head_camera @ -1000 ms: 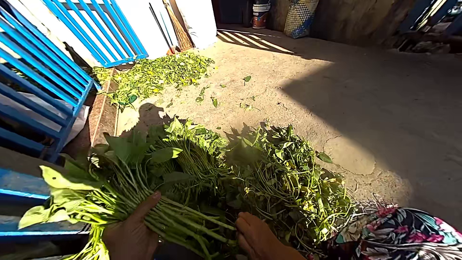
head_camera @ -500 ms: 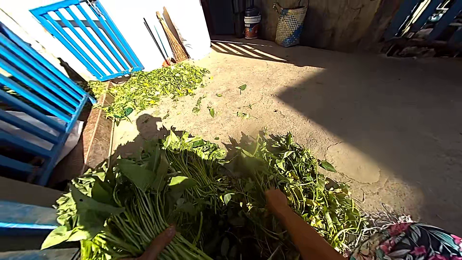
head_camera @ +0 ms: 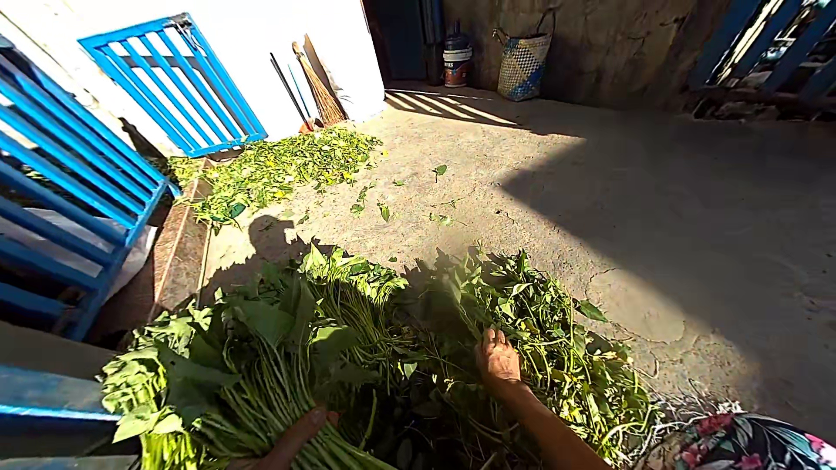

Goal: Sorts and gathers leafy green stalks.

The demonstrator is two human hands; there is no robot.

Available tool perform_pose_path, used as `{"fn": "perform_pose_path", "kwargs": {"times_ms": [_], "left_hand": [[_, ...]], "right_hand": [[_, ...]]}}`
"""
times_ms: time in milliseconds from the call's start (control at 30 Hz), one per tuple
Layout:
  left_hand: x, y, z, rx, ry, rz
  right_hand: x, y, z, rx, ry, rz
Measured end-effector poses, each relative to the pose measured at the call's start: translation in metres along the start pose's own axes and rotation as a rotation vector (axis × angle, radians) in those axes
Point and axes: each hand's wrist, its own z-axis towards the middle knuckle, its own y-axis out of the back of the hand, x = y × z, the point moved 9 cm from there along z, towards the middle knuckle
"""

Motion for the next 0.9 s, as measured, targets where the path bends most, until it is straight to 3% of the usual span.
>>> {"fn": "perform_pose_path", "kwargs": {"times_ms": [67,100,167,233,367,433,633,733,900], "left_hand": [[0.004,0.002,0.003,-0.027,0.012,0.01],[0.005,0.002,0.003,-0.036,0.018,0.015],[0.01,0.001,0.002,-0.041,0.033,0.017],[0.013,-0.002,-0.001,-0.037,0.039,0.021],[0.018,-0.004,-0.004,-0.057,0.054,0.031],[0.021,-0.006,-0.005,-0.059,0.05,0.027],[0.031,-0.011,-0.001,-0.043,0.054,0.003],[0.037,-0.014,0.003,0.001,0.094,-0.037],[0.04,-0.016,0.007,0.12,0.099,-0.074]], "right_hand": [[0.006,0.03,-0.01,-0.235,0.063,0.093],[0.003,0.033,-0.011,-0.233,0.071,0.101],[-0.011,0.019,-0.011,0.076,-0.043,0.067],[-0.021,0.024,-0.017,0.178,-0.096,0.17],[-0.009,0.065,-0.042,-0.102,0.123,0.679],[-0.006,0.061,-0.053,-0.075,0.186,0.897],[0.036,0.066,-0.131,-0.054,0.44,1.201],[0.055,0.055,-0.169,0.037,0.468,1.147],[0.079,0.049,-0.204,-0.099,0.761,0.839]]}}
